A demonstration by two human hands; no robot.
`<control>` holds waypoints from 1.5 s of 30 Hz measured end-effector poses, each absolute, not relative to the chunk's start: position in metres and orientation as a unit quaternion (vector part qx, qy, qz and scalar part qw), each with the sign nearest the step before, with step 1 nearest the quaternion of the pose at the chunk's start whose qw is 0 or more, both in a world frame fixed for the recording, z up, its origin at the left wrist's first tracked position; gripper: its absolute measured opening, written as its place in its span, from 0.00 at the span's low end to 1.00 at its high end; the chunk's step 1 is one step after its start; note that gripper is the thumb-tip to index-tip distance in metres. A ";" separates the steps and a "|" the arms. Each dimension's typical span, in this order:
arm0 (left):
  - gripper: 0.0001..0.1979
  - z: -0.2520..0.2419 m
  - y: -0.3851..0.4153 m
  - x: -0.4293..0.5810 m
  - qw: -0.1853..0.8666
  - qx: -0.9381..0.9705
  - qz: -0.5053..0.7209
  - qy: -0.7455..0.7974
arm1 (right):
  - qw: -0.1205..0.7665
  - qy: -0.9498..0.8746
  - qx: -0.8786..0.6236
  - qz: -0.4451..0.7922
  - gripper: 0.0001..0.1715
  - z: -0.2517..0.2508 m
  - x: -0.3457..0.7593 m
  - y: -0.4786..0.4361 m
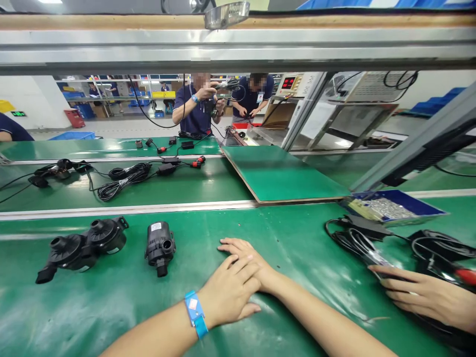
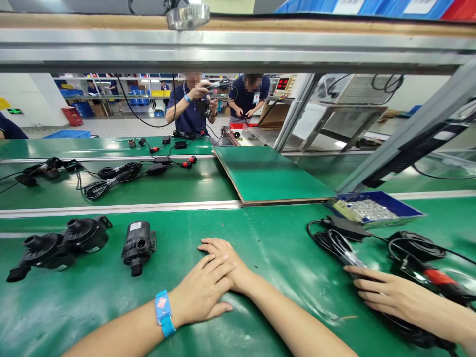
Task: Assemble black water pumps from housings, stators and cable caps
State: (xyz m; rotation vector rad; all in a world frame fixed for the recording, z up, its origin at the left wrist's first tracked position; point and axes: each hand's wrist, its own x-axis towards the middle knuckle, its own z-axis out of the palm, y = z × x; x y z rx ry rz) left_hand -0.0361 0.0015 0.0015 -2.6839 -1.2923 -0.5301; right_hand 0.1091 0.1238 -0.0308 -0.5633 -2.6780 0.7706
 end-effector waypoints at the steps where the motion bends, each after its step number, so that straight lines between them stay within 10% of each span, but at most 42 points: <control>1: 0.26 0.001 0.002 -0.036 0.056 -0.886 -0.174 -0.426 | 0.148 -0.931 -0.197 0.268 0.29 -0.030 0.109 0.124; 45: 0.25 0.008 0.001 -0.036 0.060 -0.889 -0.153 -0.427 | 0.139 -0.932 -0.202 0.267 0.27 -0.035 0.109 0.128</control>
